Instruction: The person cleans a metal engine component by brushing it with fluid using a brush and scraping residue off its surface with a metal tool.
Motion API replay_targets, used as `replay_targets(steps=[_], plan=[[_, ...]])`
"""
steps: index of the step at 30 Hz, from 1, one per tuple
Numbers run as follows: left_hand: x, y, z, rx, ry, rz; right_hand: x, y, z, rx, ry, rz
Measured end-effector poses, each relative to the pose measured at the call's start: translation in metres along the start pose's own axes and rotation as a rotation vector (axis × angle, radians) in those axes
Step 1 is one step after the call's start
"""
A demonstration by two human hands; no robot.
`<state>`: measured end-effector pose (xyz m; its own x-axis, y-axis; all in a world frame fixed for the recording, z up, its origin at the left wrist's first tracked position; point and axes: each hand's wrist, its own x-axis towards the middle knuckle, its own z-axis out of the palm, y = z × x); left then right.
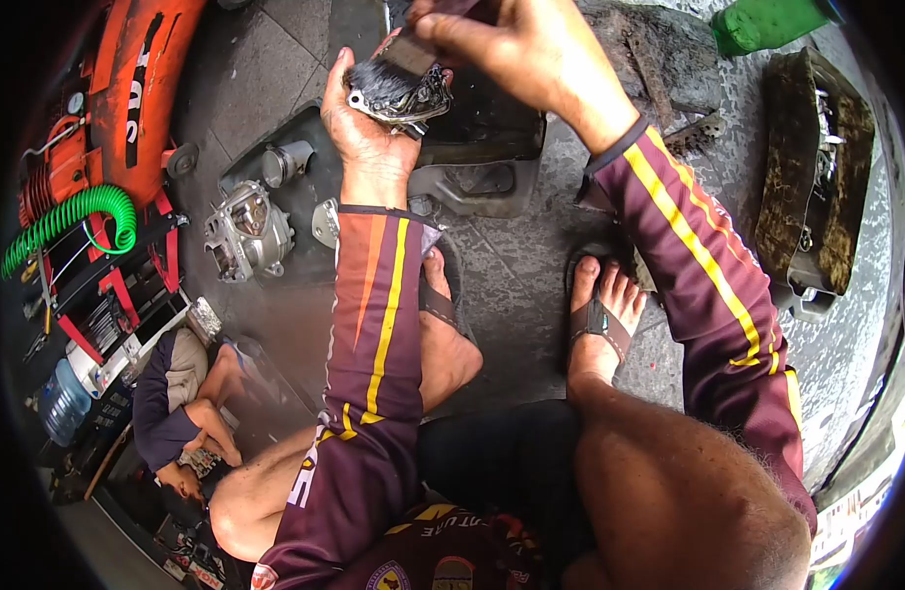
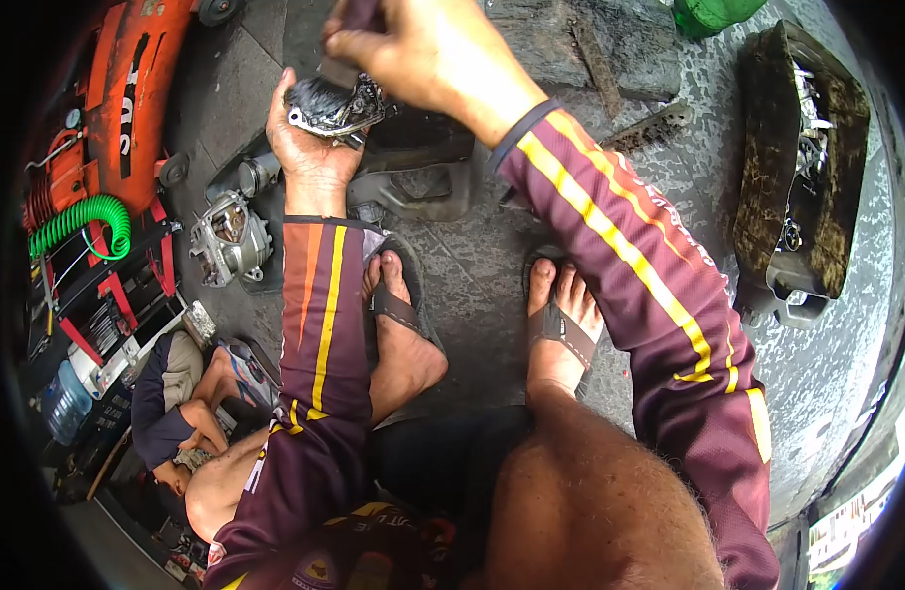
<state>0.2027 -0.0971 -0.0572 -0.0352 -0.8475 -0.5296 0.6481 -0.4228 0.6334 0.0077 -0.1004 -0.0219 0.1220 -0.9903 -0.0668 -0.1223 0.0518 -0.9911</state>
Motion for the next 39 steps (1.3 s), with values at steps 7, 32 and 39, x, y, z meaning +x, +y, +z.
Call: replay_targets(steps=[7,32,39], plan=[[-0.003,-0.004,0.021,0.373,0.194,0.384,-0.007,-0.005,-0.004,0.185,0.030,-0.127],[0.004,0.005,-0.017,-0.057,-0.053,-0.074,0.004,0.041,0.012,-0.466,0.021,-0.297],[-0.005,-0.003,-0.015,0.606,-0.004,0.350,0.012,0.016,-0.023,-0.014,0.187,-0.102]])
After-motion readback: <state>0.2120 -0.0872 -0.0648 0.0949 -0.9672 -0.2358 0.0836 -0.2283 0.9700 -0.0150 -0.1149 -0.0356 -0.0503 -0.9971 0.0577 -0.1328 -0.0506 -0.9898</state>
